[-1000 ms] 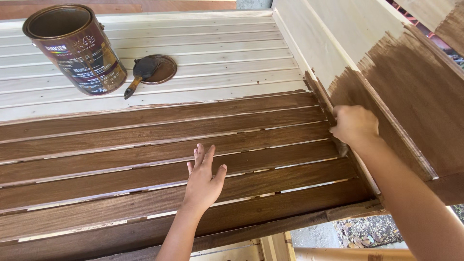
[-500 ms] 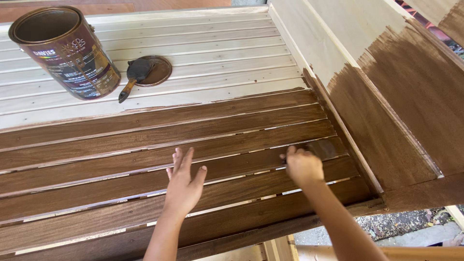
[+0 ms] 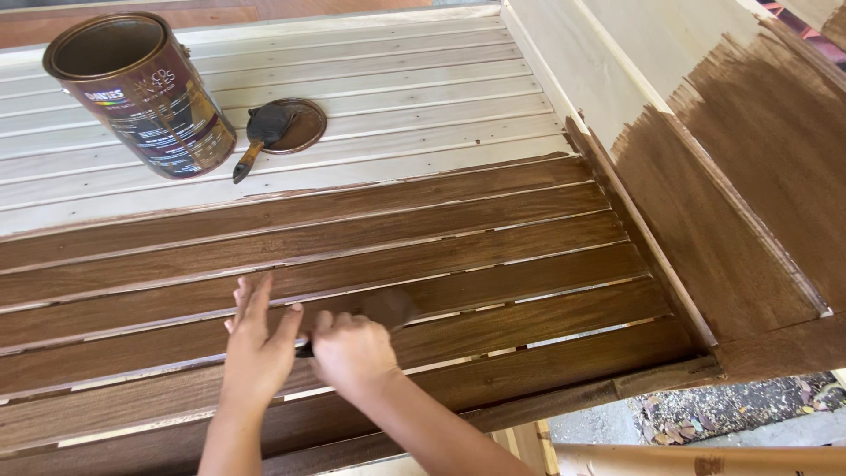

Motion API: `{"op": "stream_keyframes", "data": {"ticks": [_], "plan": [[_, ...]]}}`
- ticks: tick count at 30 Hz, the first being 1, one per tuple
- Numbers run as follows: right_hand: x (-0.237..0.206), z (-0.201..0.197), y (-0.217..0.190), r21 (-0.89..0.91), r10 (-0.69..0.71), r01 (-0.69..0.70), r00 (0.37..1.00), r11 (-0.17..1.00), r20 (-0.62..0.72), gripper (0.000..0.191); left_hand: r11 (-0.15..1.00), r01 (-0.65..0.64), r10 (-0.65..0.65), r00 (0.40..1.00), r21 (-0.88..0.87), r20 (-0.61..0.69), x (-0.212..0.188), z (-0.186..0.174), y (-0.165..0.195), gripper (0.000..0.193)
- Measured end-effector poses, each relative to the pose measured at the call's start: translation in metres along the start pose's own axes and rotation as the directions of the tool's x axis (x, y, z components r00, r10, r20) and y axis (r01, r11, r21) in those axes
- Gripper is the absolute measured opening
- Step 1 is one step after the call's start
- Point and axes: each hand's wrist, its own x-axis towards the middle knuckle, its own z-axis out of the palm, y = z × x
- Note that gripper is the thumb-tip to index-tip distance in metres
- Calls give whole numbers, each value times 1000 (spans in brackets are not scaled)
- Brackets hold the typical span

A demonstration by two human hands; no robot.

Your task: The person applies brown wood stain to a slatted wooden bench panel using a wide brush, dipping the brush into an open stain can. They brush across the slats, working along the panel to coat the bare wood, and reload the brush from the can as they go.

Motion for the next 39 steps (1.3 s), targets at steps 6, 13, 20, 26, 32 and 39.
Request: {"op": "stream_keyframes", "data": {"ticks": [6,13,20,26,32,39], "plan": [[16,-42,20,490,410,-395,908,777,82,38,1000,-25,24,991,-9,-128,-11,-33,-9,66],[-42,-45,109,842,527,-539,711,-15,465,35,997,33,-30,999,63,-35,-12,-20,-8,68],[-116,-62,194,758,744,-649,539,67,396,36,994,-76,70,995,79,76,-16,29,-5,70],[-172,-122,283,644,895,-745,392,173,214,42,991,-70,61,995,111,80,-25,43,-14,68],[-179,-133,304,692,899,-706,387,147,204,38,998,-26,27,1000,49,0,-36,17,-33,69],[-74,-46,182,779,654,-598,668,189,354,27,997,68,-67,996,21,-55,-47,-31,-72,67]]}}
